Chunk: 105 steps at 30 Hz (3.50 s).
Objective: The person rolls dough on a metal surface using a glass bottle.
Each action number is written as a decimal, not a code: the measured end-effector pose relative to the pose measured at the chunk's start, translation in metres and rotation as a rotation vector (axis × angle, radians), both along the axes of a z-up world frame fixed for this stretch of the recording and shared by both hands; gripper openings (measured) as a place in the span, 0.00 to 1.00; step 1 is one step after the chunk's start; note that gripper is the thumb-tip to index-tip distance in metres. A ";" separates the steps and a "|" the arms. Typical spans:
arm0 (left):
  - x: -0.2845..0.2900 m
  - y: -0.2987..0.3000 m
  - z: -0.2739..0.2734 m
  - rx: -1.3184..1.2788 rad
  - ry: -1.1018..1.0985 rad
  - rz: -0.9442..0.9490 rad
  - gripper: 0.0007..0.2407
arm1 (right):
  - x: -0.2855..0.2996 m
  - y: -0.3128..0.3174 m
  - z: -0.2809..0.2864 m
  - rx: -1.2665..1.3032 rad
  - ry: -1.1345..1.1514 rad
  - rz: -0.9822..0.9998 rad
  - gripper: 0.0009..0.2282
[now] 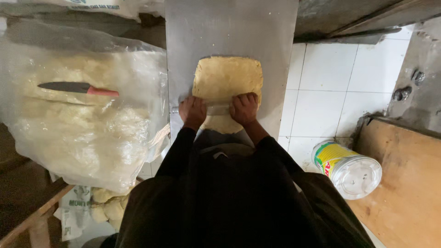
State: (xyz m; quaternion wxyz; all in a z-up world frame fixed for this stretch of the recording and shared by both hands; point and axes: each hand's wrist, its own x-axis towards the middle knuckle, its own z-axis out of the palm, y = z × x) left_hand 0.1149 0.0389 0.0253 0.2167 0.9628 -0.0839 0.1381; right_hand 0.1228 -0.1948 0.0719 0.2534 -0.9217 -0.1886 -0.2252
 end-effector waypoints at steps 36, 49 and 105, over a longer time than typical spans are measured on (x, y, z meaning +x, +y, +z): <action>-0.088 0.052 0.002 -0.071 -0.034 -0.094 0.15 | -0.080 0.035 0.029 -0.427 0.324 0.040 0.33; 0.004 0.030 -0.020 -0.079 -0.169 0.022 0.07 | -0.005 0.042 -0.015 -0.206 -0.019 -0.092 0.14; 0.058 -0.076 0.010 -0.043 -0.169 -0.132 0.06 | 0.021 -0.059 -0.006 -0.130 -0.029 -0.376 0.11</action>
